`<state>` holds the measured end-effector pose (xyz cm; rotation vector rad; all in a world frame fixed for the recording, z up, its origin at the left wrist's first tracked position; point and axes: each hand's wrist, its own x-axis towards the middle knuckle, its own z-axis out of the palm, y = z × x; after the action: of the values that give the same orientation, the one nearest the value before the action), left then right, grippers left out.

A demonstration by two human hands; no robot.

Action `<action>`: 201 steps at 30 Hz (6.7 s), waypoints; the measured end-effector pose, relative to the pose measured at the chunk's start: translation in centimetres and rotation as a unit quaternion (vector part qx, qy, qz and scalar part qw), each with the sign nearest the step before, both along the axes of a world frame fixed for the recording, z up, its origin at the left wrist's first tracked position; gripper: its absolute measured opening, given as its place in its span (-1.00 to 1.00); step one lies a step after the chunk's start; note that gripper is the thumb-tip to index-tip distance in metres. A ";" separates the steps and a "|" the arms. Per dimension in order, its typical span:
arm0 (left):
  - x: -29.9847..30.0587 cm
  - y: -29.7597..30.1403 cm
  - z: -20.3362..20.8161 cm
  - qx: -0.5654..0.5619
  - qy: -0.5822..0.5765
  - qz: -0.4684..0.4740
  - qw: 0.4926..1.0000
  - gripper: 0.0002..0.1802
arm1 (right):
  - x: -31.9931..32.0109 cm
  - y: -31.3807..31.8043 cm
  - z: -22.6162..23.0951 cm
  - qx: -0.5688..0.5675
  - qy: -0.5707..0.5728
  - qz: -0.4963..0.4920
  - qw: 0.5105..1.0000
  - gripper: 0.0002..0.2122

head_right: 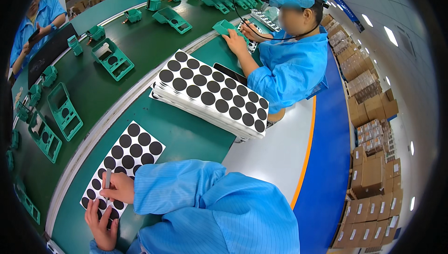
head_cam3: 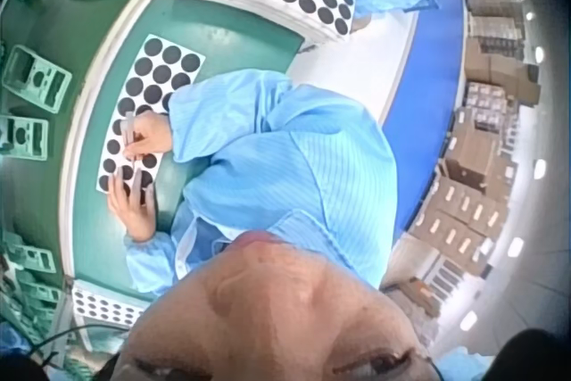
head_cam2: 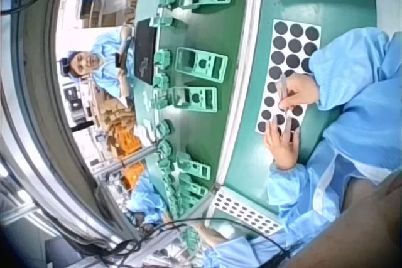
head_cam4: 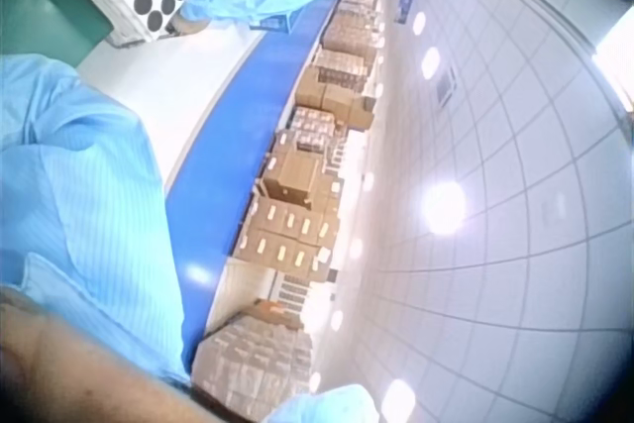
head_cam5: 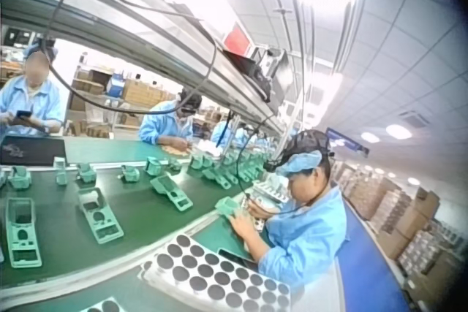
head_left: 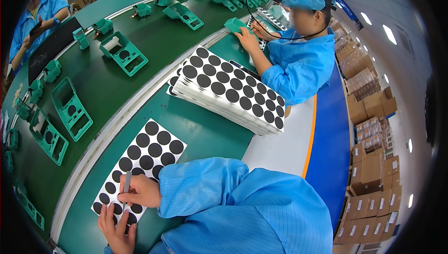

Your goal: The person applies small black adhesive pads to green plastic housings using tweezers.

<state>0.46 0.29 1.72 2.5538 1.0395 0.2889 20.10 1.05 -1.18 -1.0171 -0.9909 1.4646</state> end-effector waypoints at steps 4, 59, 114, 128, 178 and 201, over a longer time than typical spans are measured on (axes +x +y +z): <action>-0.2 0.0 0.1 0.003 0.001 0.000 1.000 -0.54 | 0.1 0.1 0.3 -0.020 0.006 0.011 1.000 -0.86; 1.9 1.6 -3.0 0.019 -0.056 -0.022 0.998 -0.61 | 3.4 1.0 -0.4 -0.078 -0.067 0.012 0.995 -0.88; -20.6 22.8 -1.8 0.030 -0.088 0.421 0.902 -0.63 | 5.5 1.2 2.3 0.007 0.069 -0.110 0.991 -0.88; 2.9 3.5 0.4 0.111 -0.179 0.260 0.943 -0.62 | 4.8 0.2 3.0 -0.054 0.206 -0.130 0.968 -0.92; 0.8 1.2 -1.5 0.120 -0.010 0.098 0.988 -0.57 | 0.5 0.4 0.3 0.123 -0.030 -0.223 0.967 -0.85; 0.3 2.9 -2.2 0.056 -0.188 0.170 0.966 -0.58 | 5.1 3.4 -1.6 -0.152 0.401 -0.066 0.901 -0.86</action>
<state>0.76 3.22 -0.49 2.2704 1.3282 0.9077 25.18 4.42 -2.74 -0.5630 -0.0965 1.7288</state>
